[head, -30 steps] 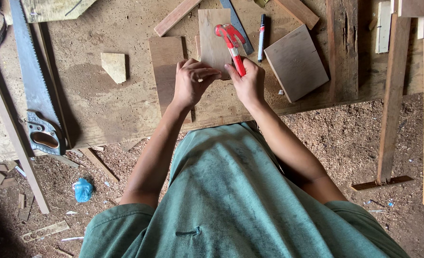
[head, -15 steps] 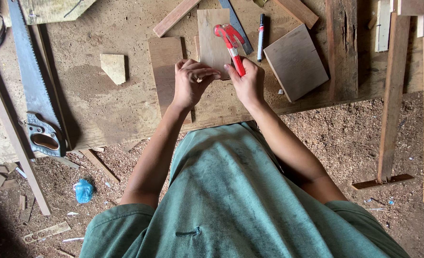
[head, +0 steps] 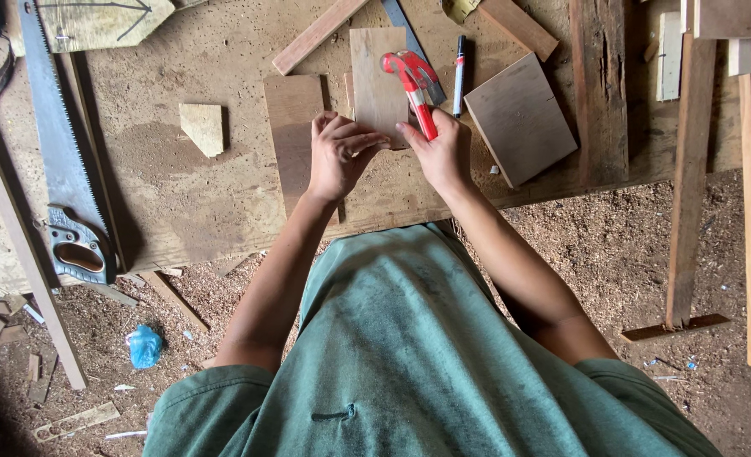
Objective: The person assembles a small wooden box by hand, aligning and hammering nails into wooden pieces to join them. The person repeatedly checks alignment and hammers nails into different sides of the box until the structure is formed.
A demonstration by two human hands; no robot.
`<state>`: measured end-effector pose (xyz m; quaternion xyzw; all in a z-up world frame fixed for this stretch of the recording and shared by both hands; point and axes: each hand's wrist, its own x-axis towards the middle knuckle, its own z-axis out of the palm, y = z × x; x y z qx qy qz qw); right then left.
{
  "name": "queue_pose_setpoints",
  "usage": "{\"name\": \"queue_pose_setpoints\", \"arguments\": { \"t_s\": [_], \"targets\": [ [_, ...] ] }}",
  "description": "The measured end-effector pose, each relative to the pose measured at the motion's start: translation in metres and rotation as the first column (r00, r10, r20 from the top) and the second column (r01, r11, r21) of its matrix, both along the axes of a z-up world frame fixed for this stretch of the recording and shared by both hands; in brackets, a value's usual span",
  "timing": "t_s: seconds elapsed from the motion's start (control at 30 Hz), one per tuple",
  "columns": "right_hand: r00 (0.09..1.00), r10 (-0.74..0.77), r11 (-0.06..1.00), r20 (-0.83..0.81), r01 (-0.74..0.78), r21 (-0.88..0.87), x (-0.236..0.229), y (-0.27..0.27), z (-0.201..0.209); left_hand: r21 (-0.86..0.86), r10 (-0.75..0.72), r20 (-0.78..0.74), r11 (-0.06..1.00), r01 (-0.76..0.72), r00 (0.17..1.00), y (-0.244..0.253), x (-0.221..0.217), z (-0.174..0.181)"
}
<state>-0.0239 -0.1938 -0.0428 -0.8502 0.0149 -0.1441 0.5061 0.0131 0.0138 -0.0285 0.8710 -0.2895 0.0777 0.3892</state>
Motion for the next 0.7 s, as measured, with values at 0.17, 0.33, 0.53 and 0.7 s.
{"name": "queue_pose_setpoints", "arguments": {
  "t_s": [0.17, 0.33, 0.53, 0.7],
  "targets": [
    [0.976, -0.024, 0.992, -0.218, 0.051, 0.118, 0.003, -0.008, 0.004, 0.047, 0.005, 0.058, 0.999, -0.007, 0.998, -0.001, -0.002, -0.005],
    [0.972, 0.011, 1.0, -0.235, -0.014, -0.008, -0.023, -0.021, 0.052, 0.005, 0.021, 0.068, 1.0, -0.021, 0.997, -0.001, -0.008, -0.002],
    [0.939, 0.17, 0.957, -0.3, -0.229, -0.175, -0.05, -0.027, 0.097, 0.002, 0.012, 0.088, 1.0, -0.013, 0.996, -0.001, -0.008, -0.002],
    [0.912, 0.175, 0.922, -0.37, -0.284, -0.263, -0.061, -0.023, 0.103, 0.014, 0.018, 0.102, 1.0, -0.02, 0.995, -0.002, -0.007, -0.003]
  ]
}}
